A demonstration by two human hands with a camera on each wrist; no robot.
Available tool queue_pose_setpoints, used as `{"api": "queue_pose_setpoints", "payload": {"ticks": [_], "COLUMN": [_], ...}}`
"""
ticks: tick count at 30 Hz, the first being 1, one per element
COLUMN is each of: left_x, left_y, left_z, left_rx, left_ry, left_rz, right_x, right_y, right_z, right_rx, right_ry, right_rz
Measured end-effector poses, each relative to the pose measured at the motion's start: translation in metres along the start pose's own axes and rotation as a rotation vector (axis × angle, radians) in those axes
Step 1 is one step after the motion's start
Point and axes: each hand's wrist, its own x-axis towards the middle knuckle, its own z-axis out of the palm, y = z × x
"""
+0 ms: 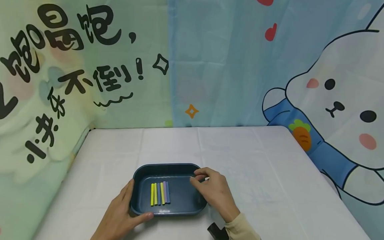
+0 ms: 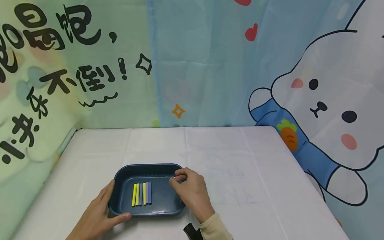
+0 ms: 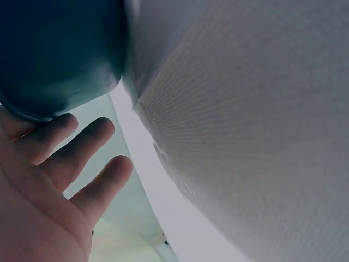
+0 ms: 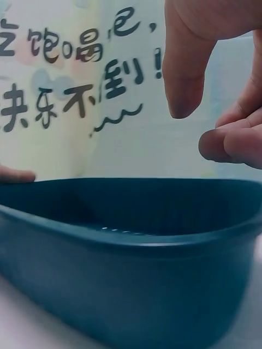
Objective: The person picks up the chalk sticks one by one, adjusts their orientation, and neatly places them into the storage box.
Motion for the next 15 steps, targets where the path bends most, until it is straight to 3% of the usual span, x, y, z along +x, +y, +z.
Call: {"api": "queue_pose_setpoints", "payload": {"ticks": [8,15], "left_x": [0.001,0.001], "left_y": [0.002,0.004], "left_z": [0.000,-0.001], "left_rx": [0.018,0.022], "left_ry": [-0.012,-0.034], "left_rz": [-0.013,-0.043], "right_x": [0.002,0.005], "right_y": [0.018,0.036], "right_z": [-0.027,-0.037], "right_rx": [-0.036,-0.044], "right_ry": [0.058,0.058], "right_rz": [0.056,0.126]}}
